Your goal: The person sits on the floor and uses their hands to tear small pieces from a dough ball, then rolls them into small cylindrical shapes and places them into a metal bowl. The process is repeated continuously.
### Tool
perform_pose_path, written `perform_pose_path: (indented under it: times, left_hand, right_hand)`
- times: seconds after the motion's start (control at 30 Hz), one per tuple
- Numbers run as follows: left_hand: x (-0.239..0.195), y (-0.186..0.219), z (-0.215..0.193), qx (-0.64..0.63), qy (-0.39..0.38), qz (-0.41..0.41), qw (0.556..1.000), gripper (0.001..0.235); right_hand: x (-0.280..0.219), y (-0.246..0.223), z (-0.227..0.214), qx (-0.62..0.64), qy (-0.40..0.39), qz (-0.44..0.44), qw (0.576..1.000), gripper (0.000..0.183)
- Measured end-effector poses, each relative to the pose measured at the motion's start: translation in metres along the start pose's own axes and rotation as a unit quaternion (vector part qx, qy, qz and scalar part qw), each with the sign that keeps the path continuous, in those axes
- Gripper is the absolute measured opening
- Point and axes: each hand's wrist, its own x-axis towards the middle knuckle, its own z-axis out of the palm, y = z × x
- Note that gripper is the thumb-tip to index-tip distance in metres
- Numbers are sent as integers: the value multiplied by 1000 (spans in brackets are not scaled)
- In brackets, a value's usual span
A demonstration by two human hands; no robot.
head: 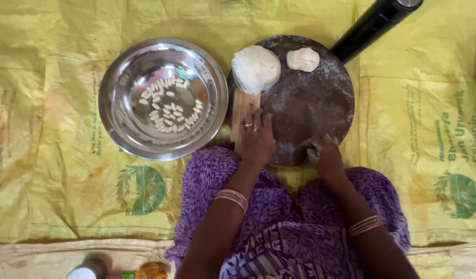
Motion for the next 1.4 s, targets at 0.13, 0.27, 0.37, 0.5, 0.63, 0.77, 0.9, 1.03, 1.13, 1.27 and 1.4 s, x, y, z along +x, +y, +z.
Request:
perform_pose_path:
  times: [0.13,0.27,0.37,0.5,0.63,0.77,0.9,1.03,1.13,1.27,1.4]
  left_hand:
    - [4,-4,6,-37,-23,-18,999,66]
    - [6,-5,-1,-43,60,14,997,57]
    - [3,-6,-2,-45,-1,7,999,56]
    - [1,-4,2,-42,-117,27,992,30]
    - [-11,9,16,83,-81,117,986,48]
    - [-16,20,26,210,-88,146,963,56]
    - [-24,20,32,203,-100,161,961,55]
    - [-19,20,32,228,-92,174,953,57]
    - [-22,16,32,235,-91,180,951,55]
    - [-26,8,37,220,-75,184,955,53]
    - [-34,1,48,194,-30,184,963,51]
  right_hand:
    - [62,-16,13,-123,33,-63,990,34]
    - [163,-21,5,-149,109,-78,980,47]
    - [229,-18,-8,-182,66,-38,980,52]
    - [271,-21,-8,-262,-56,55,962,45]
    - [250,-24,11,-264,-11,48,963,55]
    - [214,-28,20,-246,52,31,967,81]
    - [178,-27,25,-230,50,26,972,79]
    - [149,-27,24,-252,29,7,967,75]
    - [129,-22,30,-278,28,-13,960,67]
    - [109,-16,45,-261,-4,0,965,48]
    - [77,-7,55,-266,8,-40,963,51]
